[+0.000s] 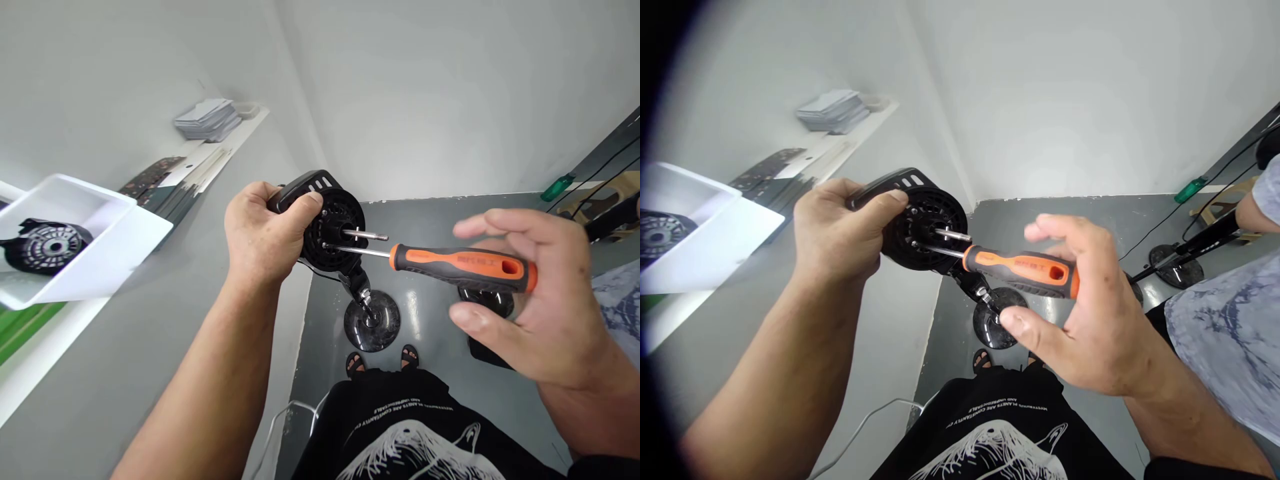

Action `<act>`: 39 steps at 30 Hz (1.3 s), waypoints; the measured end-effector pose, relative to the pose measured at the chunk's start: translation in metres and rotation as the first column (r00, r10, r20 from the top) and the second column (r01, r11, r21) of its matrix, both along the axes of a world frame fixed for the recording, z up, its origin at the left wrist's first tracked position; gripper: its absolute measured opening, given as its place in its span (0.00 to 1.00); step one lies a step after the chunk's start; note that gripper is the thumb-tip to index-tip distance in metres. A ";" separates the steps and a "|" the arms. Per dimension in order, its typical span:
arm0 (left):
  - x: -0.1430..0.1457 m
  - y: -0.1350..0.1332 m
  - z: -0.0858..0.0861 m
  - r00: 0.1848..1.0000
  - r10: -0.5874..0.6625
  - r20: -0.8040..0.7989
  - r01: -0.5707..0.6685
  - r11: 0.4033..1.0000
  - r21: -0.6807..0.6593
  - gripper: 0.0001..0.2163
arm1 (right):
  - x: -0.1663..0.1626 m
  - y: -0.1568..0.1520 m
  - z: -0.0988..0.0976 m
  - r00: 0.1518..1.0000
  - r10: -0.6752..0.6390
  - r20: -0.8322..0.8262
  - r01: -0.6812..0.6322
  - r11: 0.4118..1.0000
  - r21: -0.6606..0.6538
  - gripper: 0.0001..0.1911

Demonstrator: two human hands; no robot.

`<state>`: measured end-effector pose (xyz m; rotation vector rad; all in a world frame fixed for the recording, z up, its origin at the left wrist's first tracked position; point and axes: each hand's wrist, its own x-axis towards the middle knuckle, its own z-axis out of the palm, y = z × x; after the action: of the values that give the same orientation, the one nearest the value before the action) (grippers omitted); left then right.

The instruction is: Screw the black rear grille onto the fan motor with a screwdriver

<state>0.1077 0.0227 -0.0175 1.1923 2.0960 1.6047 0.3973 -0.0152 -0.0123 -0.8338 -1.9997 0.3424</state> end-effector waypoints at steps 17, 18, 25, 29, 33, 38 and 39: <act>0.001 0.001 0.001 0.999 0.031 -0.012 -0.031 0.999 -0.008 0.14 | -0.001 0.001 0.001 0.994 -0.080 -0.076 0.081 0.997 0.003 0.07; 0.003 0.000 0.003 0.999 0.030 -0.014 -0.030 0.999 -0.022 0.13 | -0.001 0.001 0.000 0.992 -0.080 -0.102 0.077 0.996 -0.041 0.10; 0.007 -0.002 0.007 1.000 0.017 -0.007 -0.018 0.998 -0.054 0.13 | 0.005 0.008 -0.001 0.999 0.035 -0.001 -0.034 0.996 0.085 0.12; 0.005 -0.002 0.005 0.999 0.013 -0.029 -0.015 0.998 -0.055 0.13 | 0.003 0.003 0.001 0.996 -0.074 -0.056 0.070 0.995 -0.071 0.12; 0.003 -0.002 0.003 1.000 0.000 -0.019 -0.001 0.999 -0.047 0.13 | 0.003 0.001 0.003 0.996 0.066 -0.053 -0.068 0.997 -0.039 0.26; 0.002 -0.001 0.003 0.999 0.018 -0.027 -0.020 0.998 -0.055 0.14 | 0.002 0.005 0.002 0.994 -0.111 0.008 0.111 0.994 0.005 0.10; 0.002 -0.001 0.003 0.999 0.022 -0.028 -0.024 0.998 -0.055 0.14 | 0.002 0.004 0.002 0.992 -0.129 0.001 0.129 0.991 -0.037 0.12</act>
<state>0.1093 0.0214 -0.0145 1.1834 2.1642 1.5383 0.3995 -0.0111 -0.0106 -0.9804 -1.9321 0.3058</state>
